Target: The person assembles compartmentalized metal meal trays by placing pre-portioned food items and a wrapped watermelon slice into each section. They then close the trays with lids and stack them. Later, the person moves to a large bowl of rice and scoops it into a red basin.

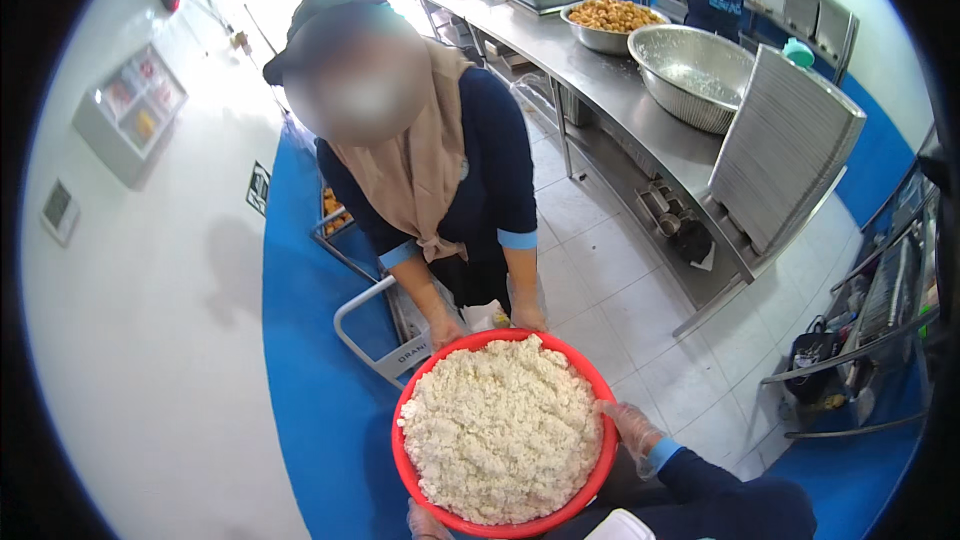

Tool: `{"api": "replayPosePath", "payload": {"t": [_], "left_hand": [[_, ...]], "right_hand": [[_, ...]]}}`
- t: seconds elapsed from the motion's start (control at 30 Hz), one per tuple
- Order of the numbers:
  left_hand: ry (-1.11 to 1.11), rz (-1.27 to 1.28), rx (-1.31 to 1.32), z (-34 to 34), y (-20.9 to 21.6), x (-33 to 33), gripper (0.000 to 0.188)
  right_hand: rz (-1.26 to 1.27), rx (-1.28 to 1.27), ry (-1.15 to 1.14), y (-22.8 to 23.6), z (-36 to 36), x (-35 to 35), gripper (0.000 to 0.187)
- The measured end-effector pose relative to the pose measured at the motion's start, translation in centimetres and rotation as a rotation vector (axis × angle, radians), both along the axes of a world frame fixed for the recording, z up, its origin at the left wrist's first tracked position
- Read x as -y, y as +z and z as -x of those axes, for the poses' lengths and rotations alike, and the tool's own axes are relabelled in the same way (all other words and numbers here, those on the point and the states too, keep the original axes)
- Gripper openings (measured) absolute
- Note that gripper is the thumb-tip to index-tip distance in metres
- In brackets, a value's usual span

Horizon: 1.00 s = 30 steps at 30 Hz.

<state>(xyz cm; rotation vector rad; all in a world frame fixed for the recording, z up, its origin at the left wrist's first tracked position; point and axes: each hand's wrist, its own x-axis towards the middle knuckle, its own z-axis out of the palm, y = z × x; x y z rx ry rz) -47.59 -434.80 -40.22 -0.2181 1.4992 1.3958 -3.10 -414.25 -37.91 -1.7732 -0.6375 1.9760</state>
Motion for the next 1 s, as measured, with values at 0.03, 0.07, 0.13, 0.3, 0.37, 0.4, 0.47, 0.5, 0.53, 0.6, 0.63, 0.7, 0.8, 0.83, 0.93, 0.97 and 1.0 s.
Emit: {"api": "replayPosePath", "payload": {"t": [0.03,0.07,0.13,0.3,0.37,0.4,0.47,0.5,0.53,0.6,0.63,0.7,0.8,0.83,0.93,0.97,1.0], "left_hand": [[0.022,-0.030,0.004,-0.9,1.7,0.5,0.047],[0.052,-0.036,-0.005,-1.9,3.3,1.0,0.047],[0.059,-0.065,-0.023,-4.1,6.0,1.0,0.048],[-0.148,-0.284,0.039,-11.6,9.7,-7.5,0.051],[-0.090,-0.203,0.017,-14.4,8.7,-12.9,0.045],[-0.058,-0.182,0.059,-15.6,7.6,-15.3,0.051],[-0.046,-0.138,0.160,-17.4,4.6,-19.0,0.050],[-0.005,-0.090,0.193,-17.9,3.1,-20.5,0.050],[-0.053,-0.232,0.286,-18.4,1.8,-21.7,0.044],[-0.036,-0.111,0.246,-18.8,0.5,-22.8,0.038],[-0.063,-0.141,0.264,-18.8,0.1,-22.9,0.037],[-0.042,-0.051,0.222,-18.4,-0.4,-22.3,0.033],[-0.044,-0.125,0.235,-17.5,-1.4,-21.2,0.033],[-0.039,-0.092,0.184,-17.4,-1.6,-21.1,0.034],[-0.103,-0.249,0.184,-17.9,-1.2,-21.7,0.046],[-0.137,-0.376,0.209,-18.2,-0.7,-21.9,0.048],[-0.132,-0.379,0.158,-18.5,-0.1,-22.2,0.050]], "right_hand": [[-0.037,-0.080,-0.024,1.2,-0.5,-0.8,0.050],[-0.043,-0.197,-0.041,2.9,-0.3,-0.1,0.049],[0.007,-0.219,-0.112,6.0,-1.9,-1.2,0.048],[-0.207,-0.369,-0.183,8.7,-6.2,-10.9,0.055],[-0.312,-0.489,-0.192,8.5,-8.2,-14.7,0.055],[-0.294,-0.423,-0.209,8.5,-9.2,-16.5,0.053],[-0.300,-0.314,-0.232,8.8,-11.2,-20.2,0.049],[-0.312,-0.297,-0.243,9.4,-12.0,-21.8,0.048],[-0.339,-0.278,-0.272,10.2,-13.0,-23.4,0.046],[-0.344,-0.232,-0.315,11.9,-13.6,-24.9,0.041],[-0.365,-0.197,-0.305,12.9,-13.5,-24.7,0.042],[-0.409,-0.153,-0.282,14.1,-13.1,-23.2,0.042],[-0.382,-0.070,-0.258,14.4,-12.1,-21.5,0.044],[-0.389,-0.062,-0.220,14.2,-12.0,-20.9,0.044],[-0.388,-0.041,-0.244,13.6,-12.7,-20.8,0.044],[-0.438,-0.087,-0.221,13.3,-13.1,-21.0,0.044],[-0.470,-0.126,-0.208,13.1,-13.6,-21.3,0.044]]}}
